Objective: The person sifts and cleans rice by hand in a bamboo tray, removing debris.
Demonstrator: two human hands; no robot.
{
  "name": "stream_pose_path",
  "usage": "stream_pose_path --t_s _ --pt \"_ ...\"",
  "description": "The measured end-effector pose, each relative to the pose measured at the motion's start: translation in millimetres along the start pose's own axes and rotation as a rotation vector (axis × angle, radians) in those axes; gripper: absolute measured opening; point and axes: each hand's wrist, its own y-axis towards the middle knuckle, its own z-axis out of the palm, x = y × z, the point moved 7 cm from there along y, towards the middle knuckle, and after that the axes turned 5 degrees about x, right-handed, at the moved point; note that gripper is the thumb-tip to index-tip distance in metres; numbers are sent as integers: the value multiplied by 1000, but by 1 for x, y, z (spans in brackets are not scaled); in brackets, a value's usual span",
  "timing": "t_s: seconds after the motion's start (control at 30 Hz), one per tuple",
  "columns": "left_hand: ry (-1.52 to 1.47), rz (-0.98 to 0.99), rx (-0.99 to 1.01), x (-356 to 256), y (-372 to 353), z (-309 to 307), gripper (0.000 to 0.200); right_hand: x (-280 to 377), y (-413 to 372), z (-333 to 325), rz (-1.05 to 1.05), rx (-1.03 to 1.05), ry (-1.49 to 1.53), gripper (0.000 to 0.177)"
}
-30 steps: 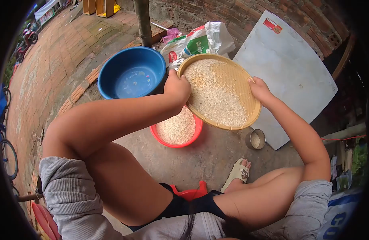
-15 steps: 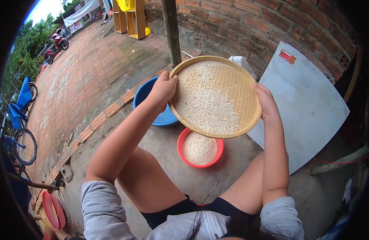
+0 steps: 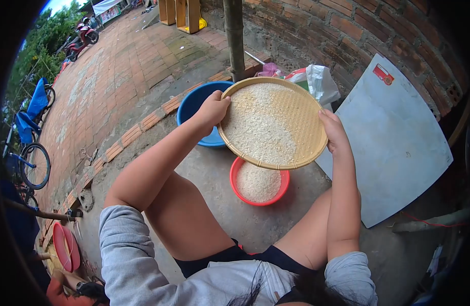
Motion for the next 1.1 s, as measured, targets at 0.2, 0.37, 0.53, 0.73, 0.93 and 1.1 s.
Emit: stream_pose_path --t_s 0.2,0.37,0.53,0.73,0.93,1.1 --pt "-58 116 15 -10 5 8 24 20 -13 -5 -93 -68 -179 28" --pt "-226 -54 117 4 9 -19 22 -2 -16 20 -203 -151 -357 31" --pt "119 72 -114 -20 -30 18 18 -7 -8 -14 34 -50 -117 31" --pt "-207 -95 155 5 2 -17 21 3 -25 23 -239 -227 -384 31" --pt "-25 -92 -80 1 -39 36 18 -6 -19 -19 66 -64 -134 28" --pt "-294 -134 166 5 -11 2 18 8 -32 16 -202 -249 -407 29"
